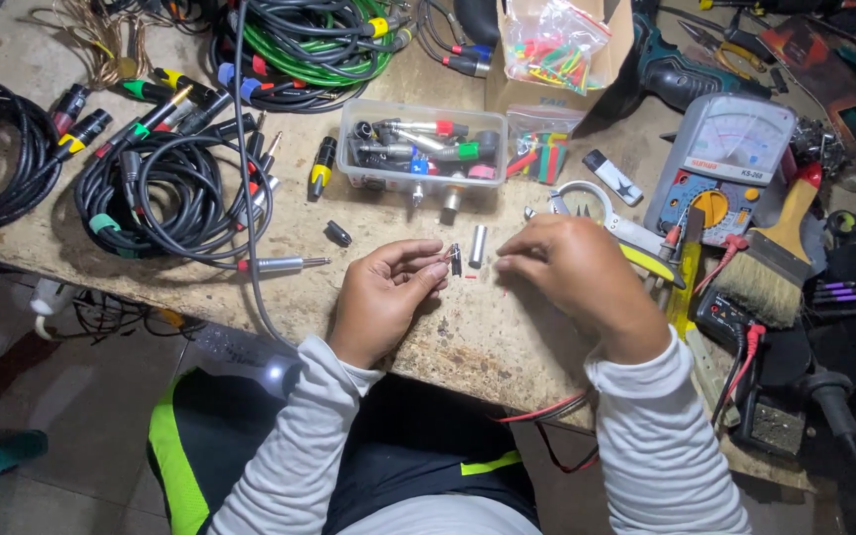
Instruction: Repairing electronic cables by stripping wire ends and soldering them to connectors at a workbench.
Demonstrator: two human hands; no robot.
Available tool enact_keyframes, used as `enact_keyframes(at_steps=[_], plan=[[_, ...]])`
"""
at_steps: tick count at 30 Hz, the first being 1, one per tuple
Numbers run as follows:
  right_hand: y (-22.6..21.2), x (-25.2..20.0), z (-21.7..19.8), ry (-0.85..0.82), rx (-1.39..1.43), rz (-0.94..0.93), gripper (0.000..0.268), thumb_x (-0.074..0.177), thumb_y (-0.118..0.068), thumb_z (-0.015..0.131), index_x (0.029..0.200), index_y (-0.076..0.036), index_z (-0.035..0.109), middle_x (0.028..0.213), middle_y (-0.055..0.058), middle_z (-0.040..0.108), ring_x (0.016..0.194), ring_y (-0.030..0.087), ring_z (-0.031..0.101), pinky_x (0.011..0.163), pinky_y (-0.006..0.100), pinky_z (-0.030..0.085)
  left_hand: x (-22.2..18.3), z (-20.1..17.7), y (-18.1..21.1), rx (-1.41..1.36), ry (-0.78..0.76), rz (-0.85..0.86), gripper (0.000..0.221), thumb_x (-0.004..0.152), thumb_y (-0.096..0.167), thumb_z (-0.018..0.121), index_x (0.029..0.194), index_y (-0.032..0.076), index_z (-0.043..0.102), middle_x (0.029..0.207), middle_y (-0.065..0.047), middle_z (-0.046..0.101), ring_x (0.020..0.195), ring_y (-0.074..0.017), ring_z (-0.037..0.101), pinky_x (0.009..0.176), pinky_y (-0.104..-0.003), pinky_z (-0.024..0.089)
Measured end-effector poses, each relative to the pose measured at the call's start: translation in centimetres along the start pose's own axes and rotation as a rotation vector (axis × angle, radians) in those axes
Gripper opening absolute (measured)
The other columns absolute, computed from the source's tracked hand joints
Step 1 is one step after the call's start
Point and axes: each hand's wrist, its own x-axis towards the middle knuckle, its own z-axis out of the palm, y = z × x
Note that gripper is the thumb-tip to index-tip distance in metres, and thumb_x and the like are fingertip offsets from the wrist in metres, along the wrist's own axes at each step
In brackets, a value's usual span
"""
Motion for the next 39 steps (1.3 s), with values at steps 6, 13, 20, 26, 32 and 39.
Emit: enact_keyframes(at_steps=[6, 13, 20, 26, 32, 39], plan=[[-2.1, 0.5, 1.0, -0.088, -0.076, -0.088, 0.013, 0.086, -0.023, 0.08, 0.095, -0.014, 0.082, 0.086, 0.006, 0.078, 0.084, 0.024, 0.075, 0.075, 0.036, 0.06, 0.5, -1.1, 0.1, -0.073, -0.046, 0.01, 0.032, 0.092, 0.005, 0.075, 0.122, -0.004, 0.07, 0.105, -0.018, 0.076, 0.075, -0.0168, 0.077, 0.062, -0.026, 0.068], [0.3, 0.7, 3.6, -0.042, -0.16, -0.188, 0.016, 0.09, -0.03, 0.075, 0.099, -0.017, 0.077, 0.084, 0.003, 0.069, 0.081, 0.026, 0.073, 0.071, 0.038, 0.06, 1.0, -2.1, -0.6, -0.157, -0.166, 0.009, 0.031, 0.099, 0.004, 0.064, 0.128, -0.005, 0.064, 0.104, -0.017, 0.07, 0.067, -0.0183, 0.074, 0.043, -0.029, 0.063], [-1.0, -0.4, 4.5, -0.128, -0.336, -0.211, 0.024, 0.105, -0.033, 0.048, 0.108, -0.013, 0.06, 0.091, 0.005, 0.061, 0.089, 0.029, 0.071, 0.073, 0.042, 0.061, 0.5, -1.8, 0.0, -0.144, -0.132, -0.018, 0.024, 0.099, 0.004, 0.064, 0.122, -0.004, 0.064, 0.093, -0.008, 0.069, 0.071, -0.0161, 0.076, 0.053, -0.024, 0.066], [0.1, 0.3, 2.6, -0.061, -0.035, -0.26, 0.017, 0.101, -0.019, 0.057, 0.106, -0.005, 0.064, 0.089, 0.014, 0.068, 0.088, 0.034, 0.073, 0.071, 0.043, 0.061, 0.4, -0.9, -0.9, 0.242, -0.038, 0.259, 0.015, 0.089, 0.001, 0.077, 0.104, 0.004, 0.079, 0.089, -0.007, 0.063, 0.077, -0.0214, 0.078, 0.058, -0.03, 0.068], [0.3, 0.4, 1.8, 0.089, 0.368, -0.208, 0.013, 0.086, -0.004, 0.076, 0.099, -0.006, 0.078, 0.087, 0.013, 0.079, 0.083, 0.027, 0.078, 0.071, 0.036, 0.064, 0.0, 0.2, -1.0, 0.26, 0.127, 0.232, 0.022, 0.088, 0.0, 0.078, 0.11, 0.001, 0.078, 0.09, -0.018, 0.075, 0.078, -0.0204, 0.078, 0.064, -0.028, 0.066], [0.3, 0.9, 2.7, 0.115, 0.452, -0.146, 0.019, 0.08, 0.0, 0.08, 0.097, -0.007, 0.082, 0.091, 0.012, 0.08, 0.083, 0.021, 0.076, 0.07, 0.03, 0.063, -0.2, -0.4, -0.8, 0.063, 0.093, 0.107, 0.023, 0.086, 0.002, 0.08, 0.108, 0.0, 0.078, 0.093, -0.019, 0.078, 0.08, -0.0188, 0.079, 0.065, -0.027, 0.067]])
